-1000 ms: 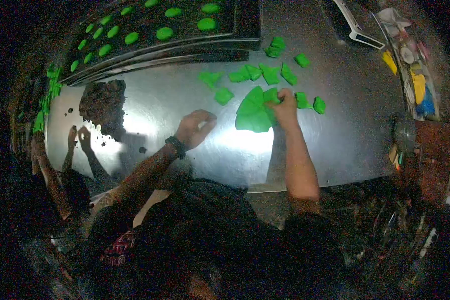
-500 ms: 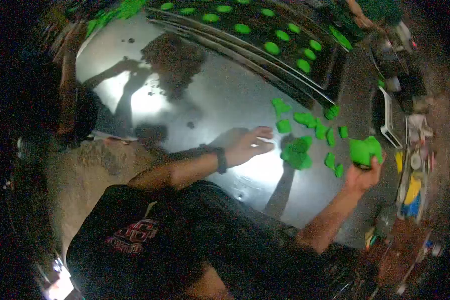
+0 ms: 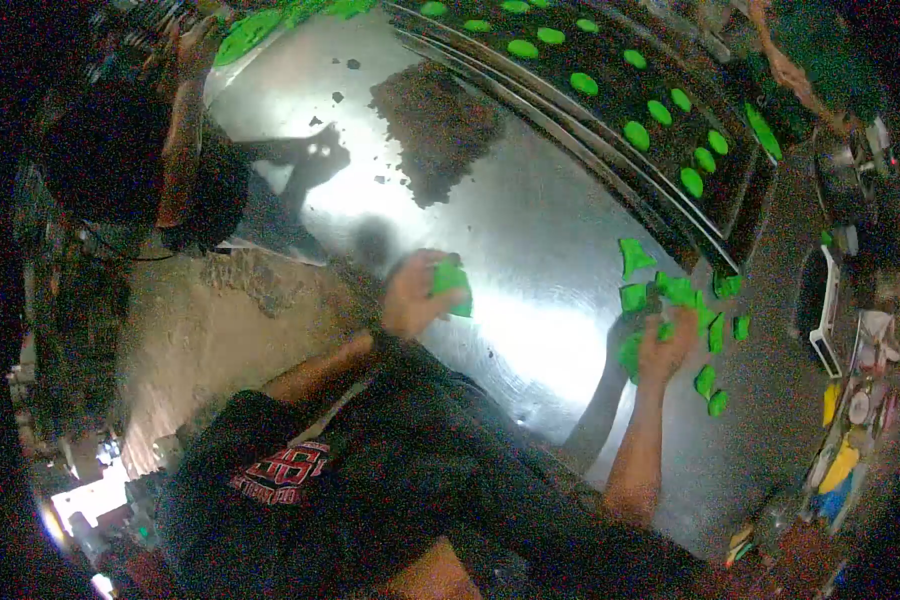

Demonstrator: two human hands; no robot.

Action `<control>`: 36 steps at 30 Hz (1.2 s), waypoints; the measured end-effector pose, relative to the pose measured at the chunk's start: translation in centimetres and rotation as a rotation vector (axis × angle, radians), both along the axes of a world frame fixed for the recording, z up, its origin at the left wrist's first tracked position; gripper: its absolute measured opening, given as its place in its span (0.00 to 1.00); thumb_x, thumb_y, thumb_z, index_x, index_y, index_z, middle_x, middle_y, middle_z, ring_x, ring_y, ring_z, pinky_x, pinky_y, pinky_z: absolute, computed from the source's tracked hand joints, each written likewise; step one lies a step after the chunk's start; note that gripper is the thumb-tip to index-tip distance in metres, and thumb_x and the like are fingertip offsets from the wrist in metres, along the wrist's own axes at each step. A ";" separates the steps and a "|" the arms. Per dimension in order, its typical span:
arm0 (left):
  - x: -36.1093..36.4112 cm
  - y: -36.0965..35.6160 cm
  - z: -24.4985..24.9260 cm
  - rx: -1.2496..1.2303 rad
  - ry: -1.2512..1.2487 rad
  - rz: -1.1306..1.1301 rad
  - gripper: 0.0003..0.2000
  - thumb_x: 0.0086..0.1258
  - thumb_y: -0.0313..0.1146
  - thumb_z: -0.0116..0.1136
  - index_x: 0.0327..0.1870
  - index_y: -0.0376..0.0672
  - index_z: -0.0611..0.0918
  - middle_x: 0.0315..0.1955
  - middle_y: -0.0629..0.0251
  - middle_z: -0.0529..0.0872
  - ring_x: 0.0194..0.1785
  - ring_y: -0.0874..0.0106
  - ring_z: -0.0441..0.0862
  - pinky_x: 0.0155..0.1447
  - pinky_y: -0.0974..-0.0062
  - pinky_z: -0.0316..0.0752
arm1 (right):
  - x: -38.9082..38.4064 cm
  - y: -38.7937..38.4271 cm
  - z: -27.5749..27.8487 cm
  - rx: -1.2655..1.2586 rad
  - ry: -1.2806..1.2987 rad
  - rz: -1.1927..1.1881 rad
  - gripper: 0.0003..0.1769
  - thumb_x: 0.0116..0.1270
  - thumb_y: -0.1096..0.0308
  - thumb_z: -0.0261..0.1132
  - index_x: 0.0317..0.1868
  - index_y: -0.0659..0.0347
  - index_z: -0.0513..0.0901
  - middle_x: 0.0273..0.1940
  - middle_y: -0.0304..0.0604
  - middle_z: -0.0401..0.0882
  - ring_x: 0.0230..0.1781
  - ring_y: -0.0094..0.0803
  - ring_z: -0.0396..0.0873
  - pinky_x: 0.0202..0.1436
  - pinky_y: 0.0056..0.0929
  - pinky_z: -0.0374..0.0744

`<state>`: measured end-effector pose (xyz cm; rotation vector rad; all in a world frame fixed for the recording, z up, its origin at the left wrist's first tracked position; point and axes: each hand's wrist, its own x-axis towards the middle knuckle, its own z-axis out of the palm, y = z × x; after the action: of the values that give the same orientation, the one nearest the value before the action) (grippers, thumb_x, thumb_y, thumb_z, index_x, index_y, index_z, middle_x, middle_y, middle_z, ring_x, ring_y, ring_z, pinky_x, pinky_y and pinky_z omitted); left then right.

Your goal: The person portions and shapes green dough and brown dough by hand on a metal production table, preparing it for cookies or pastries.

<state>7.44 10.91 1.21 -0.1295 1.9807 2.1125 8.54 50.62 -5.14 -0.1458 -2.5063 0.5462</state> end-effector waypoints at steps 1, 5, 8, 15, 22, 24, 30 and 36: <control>-0.2 -1.6 -0.2 -0.078 -0.027 -0.011 0.15 0.65 0.38 0.61 0.43 0.35 0.77 0.36 0.57 0.83 0.33 0.71 0.82 0.32 0.78 0.81 | 0.5 -0.5 -0.2 0.356 -0.479 -0.004 0.31 0.58 0.58 0.67 0.59 0.64 0.72 0.57 0.59 0.71 0.63 0.50 0.62 0.67 0.41 0.59; -0.5 -4.5 0.7 -0.103 0.162 0.168 0.17 0.71 0.44 0.52 0.42 0.36 0.78 0.28 0.61 0.82 0.25 0.75 0.79 0.27 0.79 0.75 | 0.2 -8.5 2.1 -0.174 -0.399 0.035 0.31 0.57 0.56 0.68 0.58 0.62 0.73 0.58 0.53 0.71 0.59 0.45 0.69 0.63 0.40 0.67; -0.3 -5.0 -0.3 -0.001 0.283 0.231 0.21 0.73 0.50 0.44 0.38 0.38 0.79 0.26 0.64 0.81 0.24 0.77 0.77 0.27 0.77 0.72 | -0.4 -19.9 4.5 -0.988 -0.714 0.574 0.37 0.57 0.66 0.69 0.66 0.53 0.63 0.56 0.42 0.71 0.48 0.28 0.76 0.45 0.28 0.79; 4.0 -13.0 -2.8 -0.339 0.221 0.117 0.25 0.72 0.49 0.42 0.28 0.31 0.78 0.23 0.51 0.78 0.27 0.63 0.77 0.32 0.64 0.69 | 4.2 -37.0 6.9 -1.036 -0.691 0.578 0.15 0.59 0.66 0.68 0.45 0.64 0.83 0.33 0.39 0.83 0.33 0.23 0.78 0.40 0.22 0.76; 2.3 -17.1 -5.5 -0.362 0.247 0.317 0.27 0.71 0.54 0.39 0.51 0.35 0.77 0.54 0.50 0.74 0.61 0.58 0.68 0.62 0.58 0.60 | 2.2 -41.2 5.4 -0.575 -0.271 0.605 0.14 0.59 0.67 0.65 0.45 0.65 0.80 0.43 0.45 0.77 0.40 0.34 0.75 0.44 0.31 0.73; 0.7 -16.6 -7.6 -0.874 0.442 0.290 0.29 0.70 0.56 0.39 0.57 0.38 0.75 0.64 0.52 0.65 0.70 0.56 0.56 0.69 0.53 0.49 | 0.6 -40.5 3.9 0.027 -0.026 0.673 0.16 0.56 0.66 0.65 0.44 0.64 0.82 0.49 0.48 0.75 0.50 0.44 0.74 0.55 0.41 0.71; -1.6 -15.6 -12.5 -1.099 0.515 0.034 0.20 0.64 0.52 0.50 0.51 0.51 0.81 0.65 0.55 0.66 0.72 0.54 0.50 0.69 0.43 0.46 | -1.9 -37.0 0.7 -0.194 -0.518 0.761 0.12 0.58 0.64 0.60 0.40 0.60 0.82 0.43 0.50 0.79 0.47 0.50 0.74 0.54 0.43 0.72; -0.6 -13.5 -8.3 -0.265 0.349 0.132 0.16 0.67 0.46 0.51 0.38 0.40 0.78 0.51 0.53 0.79 0.60 0.54 0.71 0.65 0.53 0.62 | -6.6 -28.0 2.2 -0.035 -0.460 0.689 0.14 0.56 0.68 0.62 0.43 0.57 0.82 0.42 0.49 0.79 0.45 0.46 0.77 0.51 0.39 0.74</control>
<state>6.85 -2.59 -7.13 0.0704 2.5157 2.0515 1.94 22.60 -2.90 0.6778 -2.9731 0.9058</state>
